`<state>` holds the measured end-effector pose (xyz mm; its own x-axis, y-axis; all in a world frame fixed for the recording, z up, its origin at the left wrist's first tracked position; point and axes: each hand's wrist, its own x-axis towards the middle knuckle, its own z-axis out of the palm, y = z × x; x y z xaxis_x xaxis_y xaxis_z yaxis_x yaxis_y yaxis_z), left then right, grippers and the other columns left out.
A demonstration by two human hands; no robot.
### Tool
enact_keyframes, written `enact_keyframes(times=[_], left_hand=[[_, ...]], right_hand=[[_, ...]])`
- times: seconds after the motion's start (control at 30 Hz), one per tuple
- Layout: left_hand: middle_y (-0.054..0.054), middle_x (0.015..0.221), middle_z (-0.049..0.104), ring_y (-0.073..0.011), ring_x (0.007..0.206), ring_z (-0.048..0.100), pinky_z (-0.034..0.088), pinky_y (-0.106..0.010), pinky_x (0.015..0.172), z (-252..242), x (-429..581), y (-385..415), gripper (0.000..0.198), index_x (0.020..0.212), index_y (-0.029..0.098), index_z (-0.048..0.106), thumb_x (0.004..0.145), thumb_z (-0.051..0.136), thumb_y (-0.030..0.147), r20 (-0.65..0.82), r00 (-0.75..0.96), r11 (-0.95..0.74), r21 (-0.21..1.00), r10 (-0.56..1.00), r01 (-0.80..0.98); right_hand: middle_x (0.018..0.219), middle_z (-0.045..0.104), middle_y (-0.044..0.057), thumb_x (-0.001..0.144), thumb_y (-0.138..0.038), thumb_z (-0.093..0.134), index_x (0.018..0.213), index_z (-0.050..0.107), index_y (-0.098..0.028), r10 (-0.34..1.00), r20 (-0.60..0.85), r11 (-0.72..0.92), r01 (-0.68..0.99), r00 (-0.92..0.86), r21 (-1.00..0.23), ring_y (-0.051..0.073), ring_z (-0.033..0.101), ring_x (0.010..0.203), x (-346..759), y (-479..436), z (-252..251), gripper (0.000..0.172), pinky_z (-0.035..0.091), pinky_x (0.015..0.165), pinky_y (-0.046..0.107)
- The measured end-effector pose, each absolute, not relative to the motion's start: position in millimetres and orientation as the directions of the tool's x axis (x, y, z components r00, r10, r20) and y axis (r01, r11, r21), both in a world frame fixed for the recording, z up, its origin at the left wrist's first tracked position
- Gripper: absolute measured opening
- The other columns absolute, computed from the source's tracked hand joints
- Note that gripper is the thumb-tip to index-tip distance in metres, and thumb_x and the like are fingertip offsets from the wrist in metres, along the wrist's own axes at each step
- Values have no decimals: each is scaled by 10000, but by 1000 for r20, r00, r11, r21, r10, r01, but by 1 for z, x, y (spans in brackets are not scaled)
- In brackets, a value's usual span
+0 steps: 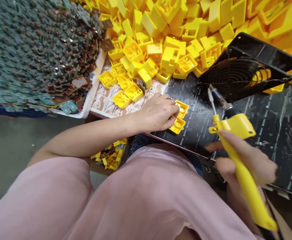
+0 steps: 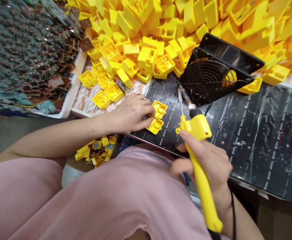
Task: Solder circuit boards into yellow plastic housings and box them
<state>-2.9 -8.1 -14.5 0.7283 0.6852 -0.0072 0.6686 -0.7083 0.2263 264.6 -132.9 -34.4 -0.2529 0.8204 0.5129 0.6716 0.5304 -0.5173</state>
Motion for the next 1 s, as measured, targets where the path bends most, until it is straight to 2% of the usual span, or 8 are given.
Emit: enact_keyframes(times=[0.1,0.17,0.3,0.4,0.57,0.73,0.87,1.0], left_hand=[[-64,1041,755,-253,994,677,522,-430,922,-6,-40,5,262,1003,217,770,1018,517,283,172,632,-654,268,755,708],[-63,1063,743,-268,1058,660,503,-464,991,-4,-66,15,250,999,238,762,1035,534,333,199,559,-593,249,805,766],[-53,1157,726,-323,1243,566,380,-594,1155,-19,-86,29,230,953,222,728,982,672,444,166,511,-535,173,843,827],[-29,1219,726,-300,1278,523,310,-613,1213,-22,-80,26,284,922,213,716,1033,596,446,112,506,-518,154,855,842],[-44,1077,773,-263,1089,656,421,-530,1125,-2,-77,15,357,904,232,740,1059,461,393,66,593,-594,171,803,786],[-62,849,740,-275,986,706,512,-461,997,-9,-69,23,275,857,225,731,976,522,358,-3,602,-596,136,798,791],[-31,846,744,-217,898,720,543,-353,907,-12,-63,35,299,933,210,727,968,514,417,-41,581,-529,363,813,767],[-19,817,732,-172,816,721,544,-292,785,-12,-62,38,325,893,189,682,969,503,449,-48,573,-439,591,818,676]], right_hand=[[691,721,-38,1041,-266,640,1216,725,-251,755,524,616,701,-394,-360,142,683,528,250,-114,-23,195,563,564,257],[744,737,-32,1027,-256,663,1120,716,-262,766,511,584,756,-391,-296,147,699,566,243,-100,-21,107,539,554,260],[1009,789,31,980,-331,741,1226,667,-259,776,494,585,741,-393,-331,217,776,832,226,-64,-38,267,612,733,308],[1046,780,52,1035,-379,632,1255,665,-250,789,446,591,718,-422,-367,244,773,881,215,-39,-57,257,621,748,337],[1036,757,53,1037,-342,621,1295,634,-237,800,398,587,725,-450,-361,219,762,824,215,-39,-63,279,608,693,314],[970,757,41,1016,-322,669,1290,634,-230,780,447,598,730,-437,-330,213,765,767,217,-54,-49,290,592,637,293],[957,787,18,1015,-322,690,1266,654,-263,745,567,607,711,-352,-357,200,784,781,218,-60,-44,260,636,714,300],[990,811,-16,1050,-233,606,1378,621,-305,766,571,590,674,-294,-445,171,789,764,218,-67,-45,336,643,700,276]])
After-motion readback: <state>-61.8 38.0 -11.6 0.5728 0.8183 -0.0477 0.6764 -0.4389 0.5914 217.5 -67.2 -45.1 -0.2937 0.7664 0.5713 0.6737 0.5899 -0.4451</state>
